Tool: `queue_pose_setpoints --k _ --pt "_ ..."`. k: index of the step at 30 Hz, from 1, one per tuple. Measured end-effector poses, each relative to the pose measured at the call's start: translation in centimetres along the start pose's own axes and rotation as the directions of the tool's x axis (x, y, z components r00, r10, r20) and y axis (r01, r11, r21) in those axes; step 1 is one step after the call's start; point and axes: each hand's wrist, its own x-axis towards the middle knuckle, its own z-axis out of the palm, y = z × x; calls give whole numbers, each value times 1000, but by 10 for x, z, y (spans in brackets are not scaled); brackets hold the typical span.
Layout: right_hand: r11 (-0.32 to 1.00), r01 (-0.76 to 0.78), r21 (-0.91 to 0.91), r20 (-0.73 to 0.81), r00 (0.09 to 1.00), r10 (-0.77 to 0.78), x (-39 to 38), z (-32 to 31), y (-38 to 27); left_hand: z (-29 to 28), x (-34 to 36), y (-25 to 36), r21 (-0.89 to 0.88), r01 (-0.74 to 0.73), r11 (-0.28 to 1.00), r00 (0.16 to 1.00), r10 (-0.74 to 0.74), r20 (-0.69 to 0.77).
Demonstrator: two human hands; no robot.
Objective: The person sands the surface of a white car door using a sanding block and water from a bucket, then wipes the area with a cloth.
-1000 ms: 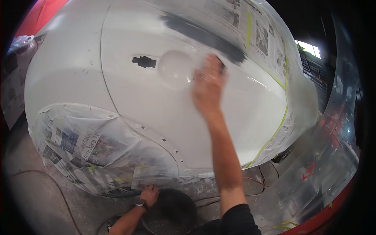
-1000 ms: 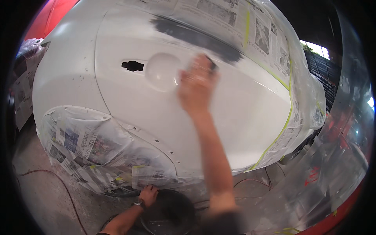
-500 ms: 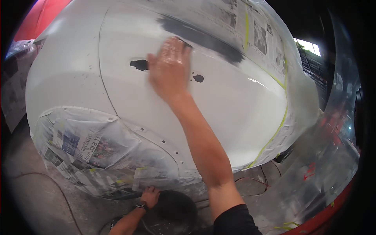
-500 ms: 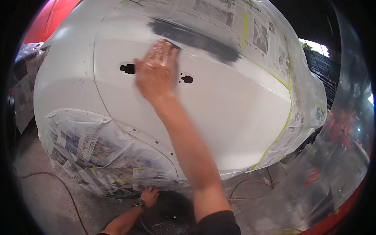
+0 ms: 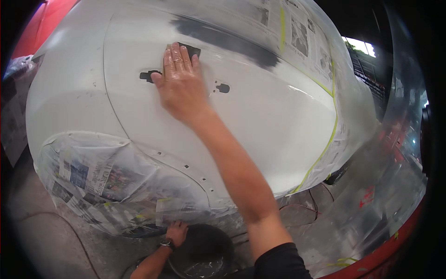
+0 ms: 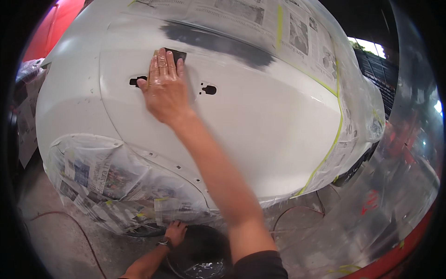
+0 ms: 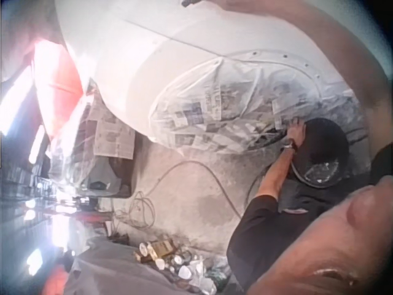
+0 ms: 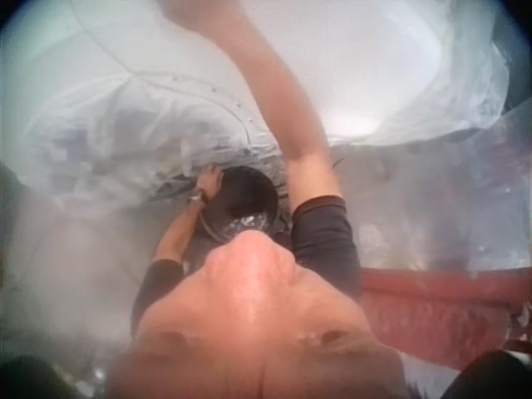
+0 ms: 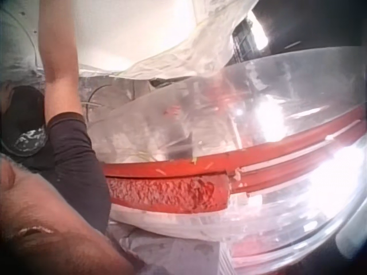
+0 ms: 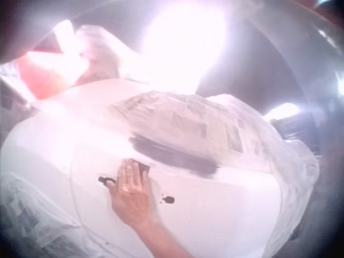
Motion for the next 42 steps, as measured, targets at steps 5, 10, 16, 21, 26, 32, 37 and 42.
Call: queue_pose_setpoints --k 5,10,16,21,26,32,37,42 --pt "951 -296 -88 56 952 301 -76 -71 119 -1 4 8 -25 7 1000 1000 -7 16" --pt "936 -324 -135 -143 941 305 -56 -21 71 9 3 6 3 -1 1000 1000 1 23" --pt "995 100 22 101 990 -102 1 -12 8 -3 1 1 16 -20 1000 999 21 -44" --pt "984 18 -176 124 992 4 -69 -48 62 5 2 2 -33 -3 999 1000 2 -21" --pt "988 134 -83 184 976 -117 -55 -34 28 10 -2 -3 -60 -23 998 999 21 -25" --pt "949 264 -171 378 907 -184 -85 -93 45 6 1 0 -21 3 1000 1000 -3 -24" --pt "934 194 -301 287 952 -105 -68 -77 47 6 1 4 -60 -2 998 1000 2 -4" --pt "955 203 -217 376 920 -110 -83 -82 34 -1 0 -1 -60 4 998 1000 -5 -15"
